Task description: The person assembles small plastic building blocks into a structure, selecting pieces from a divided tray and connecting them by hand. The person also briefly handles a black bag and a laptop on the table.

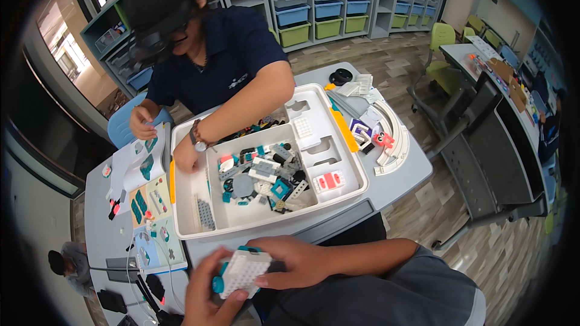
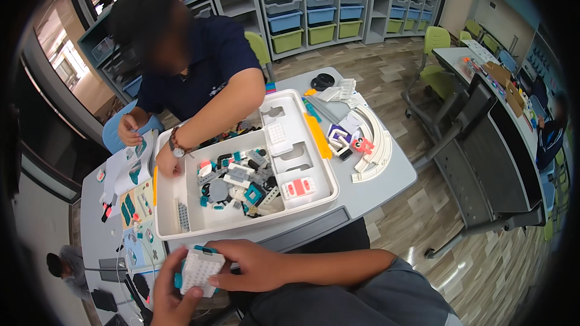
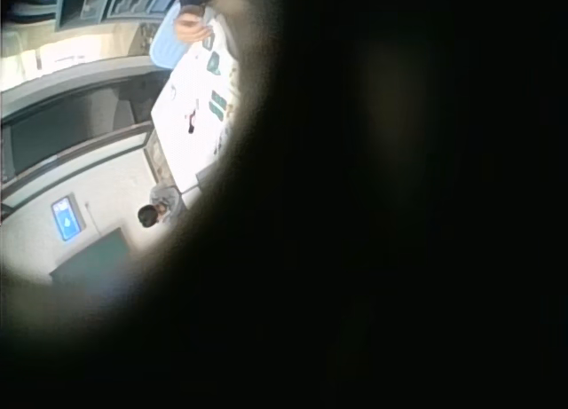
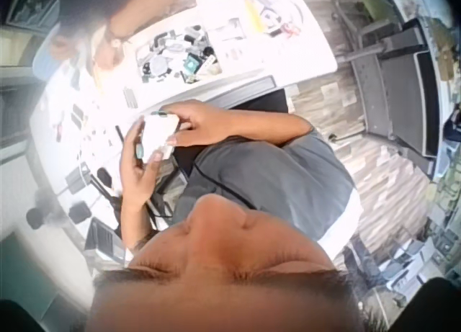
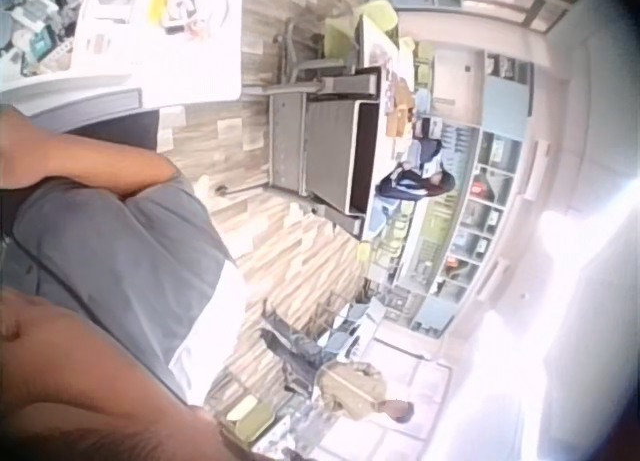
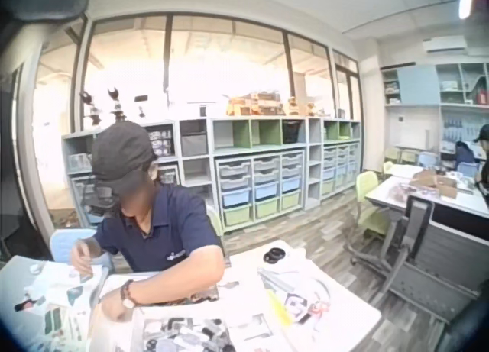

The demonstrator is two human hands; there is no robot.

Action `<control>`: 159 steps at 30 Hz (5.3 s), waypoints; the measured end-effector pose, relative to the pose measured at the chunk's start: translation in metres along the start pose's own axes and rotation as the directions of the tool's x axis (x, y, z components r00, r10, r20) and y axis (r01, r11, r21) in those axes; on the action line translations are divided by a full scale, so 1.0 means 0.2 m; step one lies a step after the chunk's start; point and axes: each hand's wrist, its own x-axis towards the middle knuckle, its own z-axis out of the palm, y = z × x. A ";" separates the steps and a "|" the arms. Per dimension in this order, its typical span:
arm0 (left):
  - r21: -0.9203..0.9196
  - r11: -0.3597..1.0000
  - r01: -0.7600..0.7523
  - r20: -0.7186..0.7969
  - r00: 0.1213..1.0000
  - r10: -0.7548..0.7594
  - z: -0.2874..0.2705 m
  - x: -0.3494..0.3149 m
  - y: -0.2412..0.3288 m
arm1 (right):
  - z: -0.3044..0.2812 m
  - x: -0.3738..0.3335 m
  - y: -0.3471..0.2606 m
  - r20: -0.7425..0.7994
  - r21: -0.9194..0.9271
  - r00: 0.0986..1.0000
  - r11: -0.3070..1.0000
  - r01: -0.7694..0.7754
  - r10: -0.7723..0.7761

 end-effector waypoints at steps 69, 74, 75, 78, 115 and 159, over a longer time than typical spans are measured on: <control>-0.679 0.719 0.151 0.264 0.963 0.047 0.73 1.09 0.19 | -0.75 -0.24 -0.47 -0.252 -0.848 0.929 0.524 -0.077 -0.271; -0.556 0.811 0.179 0.375 0.926 0.053 0.68 1.17 0.29 | -0.88 -0.27 -0.46 -0.357 -0.657 0.899 0.752 -0.050 -0.252; -0.526 0.841 0.128 0.360 0.929 0.083 0.66 1.20 0.28 | -0.90 -0.27 -0.48 -0.394 -0.598 0.910 0.788 -0.146 -0.130; -0.253 0.964 -0.082 0.357 0.918 0.172 0.61 1.25 0.22 | -1.03 -0.22 -0.47 -0.297 -0.855 0.887 0.512 -0.083 -0.353; 0.658 0.479 -0.581 0.363 0.802 0.474 0.62 1.21 0.09 | -1.15 -0.10 -0.31 -0.090 -0.925 0.996 0.369 -0.088 0.011; -0.520 0.852 0.060 0.277 0.955 0.102 0.71 0.80 0.16 | -0.93 -0.30 -0.53 -0.115 -0.830 0.993 0.549 -0.101 0.008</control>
